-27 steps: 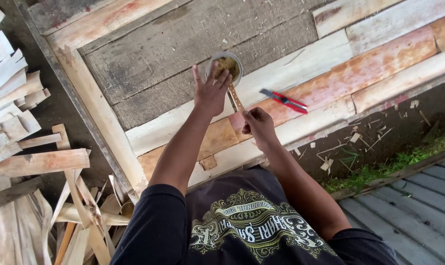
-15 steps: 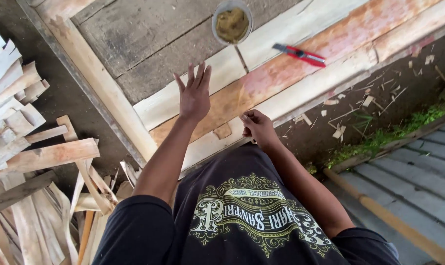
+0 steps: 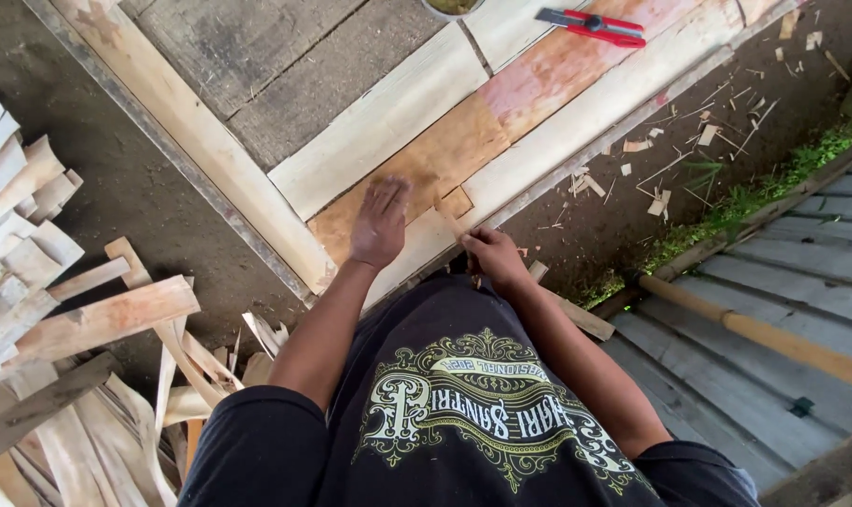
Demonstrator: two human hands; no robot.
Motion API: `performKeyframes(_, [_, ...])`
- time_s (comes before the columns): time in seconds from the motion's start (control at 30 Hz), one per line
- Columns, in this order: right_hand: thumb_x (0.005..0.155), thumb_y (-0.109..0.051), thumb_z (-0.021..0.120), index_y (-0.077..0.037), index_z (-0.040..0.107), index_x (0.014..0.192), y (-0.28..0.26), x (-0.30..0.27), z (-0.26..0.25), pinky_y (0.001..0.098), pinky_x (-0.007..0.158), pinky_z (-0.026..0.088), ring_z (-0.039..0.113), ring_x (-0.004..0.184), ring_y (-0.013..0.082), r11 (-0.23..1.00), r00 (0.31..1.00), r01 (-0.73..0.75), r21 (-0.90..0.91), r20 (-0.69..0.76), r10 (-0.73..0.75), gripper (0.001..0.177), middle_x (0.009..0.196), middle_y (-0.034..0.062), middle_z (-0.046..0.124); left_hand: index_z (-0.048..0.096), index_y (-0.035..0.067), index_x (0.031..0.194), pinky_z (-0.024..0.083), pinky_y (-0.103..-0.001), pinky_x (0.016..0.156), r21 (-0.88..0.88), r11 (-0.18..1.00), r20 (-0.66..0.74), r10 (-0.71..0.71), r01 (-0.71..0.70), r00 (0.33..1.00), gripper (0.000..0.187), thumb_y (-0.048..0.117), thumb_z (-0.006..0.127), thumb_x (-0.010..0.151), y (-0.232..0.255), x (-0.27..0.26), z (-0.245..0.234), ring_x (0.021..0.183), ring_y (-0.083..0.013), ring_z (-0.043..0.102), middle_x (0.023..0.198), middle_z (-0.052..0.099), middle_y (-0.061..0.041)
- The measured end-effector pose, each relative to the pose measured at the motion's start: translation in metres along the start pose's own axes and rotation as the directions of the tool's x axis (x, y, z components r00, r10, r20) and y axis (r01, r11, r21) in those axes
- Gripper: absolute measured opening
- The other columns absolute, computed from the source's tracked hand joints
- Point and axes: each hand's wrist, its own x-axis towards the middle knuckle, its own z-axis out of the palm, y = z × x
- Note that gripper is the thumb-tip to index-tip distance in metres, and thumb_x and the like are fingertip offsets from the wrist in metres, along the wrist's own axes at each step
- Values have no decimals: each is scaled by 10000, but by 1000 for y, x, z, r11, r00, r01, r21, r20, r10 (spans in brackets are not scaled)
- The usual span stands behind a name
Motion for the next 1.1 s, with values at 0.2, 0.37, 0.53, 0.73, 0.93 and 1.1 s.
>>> performKeyframes(0.2, [958, -180, 653, -15, 687, 869, 4, -12, 1, 331, 433, 512, 605, 473, 213, 998, 990, -45, -53, -132, 37, 191, 548, 124, 554, 619, 108, 1406, 419, -571, 1129, 14, 997, 6, 82, -82, 997, 424, 192, 559, 995, 8, 2, -4, 1333, -326, 578, 1401, 630, -95])
performKeyframes(0.37, [860, -165, 649, -17, 695, 787, -30, -42, 13, 334, 413, 505, 597, 444, 221, 984, 968, -123, -128, -236, 90, 171, 516, 145, 551, 628, 126, 1407, 376, -587, 1148, 21, 993, -56, 116, -115, 992, 445, 191, 579, 970, 21, 10, -6, 1338, -328, 578, 1403, 636, -84])
performKeyframes(0.53, [841, -185, 620, -30, 706, 747, -6, -23, 5, 345, 424, 529, 617, 440, 238, 972, 962, -139, -188, -260, 88, 201, 505, 158, 565, 653, 161, 1378, 297, -605, 1186, 43, 992, -68, 120, -117, 990, 426, 220, 580, 962, 25, 11, 2, 1381, -295, 548, 1402, 643, -55])
performKeyframes(0.73, [905, -161, 563, 17, 702, 820, -21, -33, 8, 323, 461, 512, 600, 497, 222, 968, 974, -129, -215, -209, 84, 241, 570, 171, 580, 649, 164, 1391, 248, -598, 1207, 54, 994, -63, 102, -99, 993, 443, 203, 588, 954, 19, 5, 11, 1408, -283, 523, 1419, 634, -45])
performKeyframes(0.93, [908, -171, 585, 23, 694, 844, -48, -58, 20, 333, 419, 489, 619, 510, 223, 963, 968, -173, -209, -219, 126, 231, 588, 173, 596, 646, 199, 1401, 194, -614, 1224, 59, 992, -47, 115, -112, 992, 444, 202, 594, 961, 28, 1, 4, 1457, -270, 465, 1445, 623, -3])
performKeyframes(1.1, [986, -212, 565, 45, 680, 926, -57, -62, 24, 292, 401, 460, 614, 542, 205, 964, 972, -172, -201, -194, 133, 287, 613, 165, 575, 632, 235, 1421, 96, -739, 1183, 41, 992, -44, 125, -123, 991, 462, 232, 609, 960, 40, 3, -6, 1510, -315, 365, 1519, 569, 15])
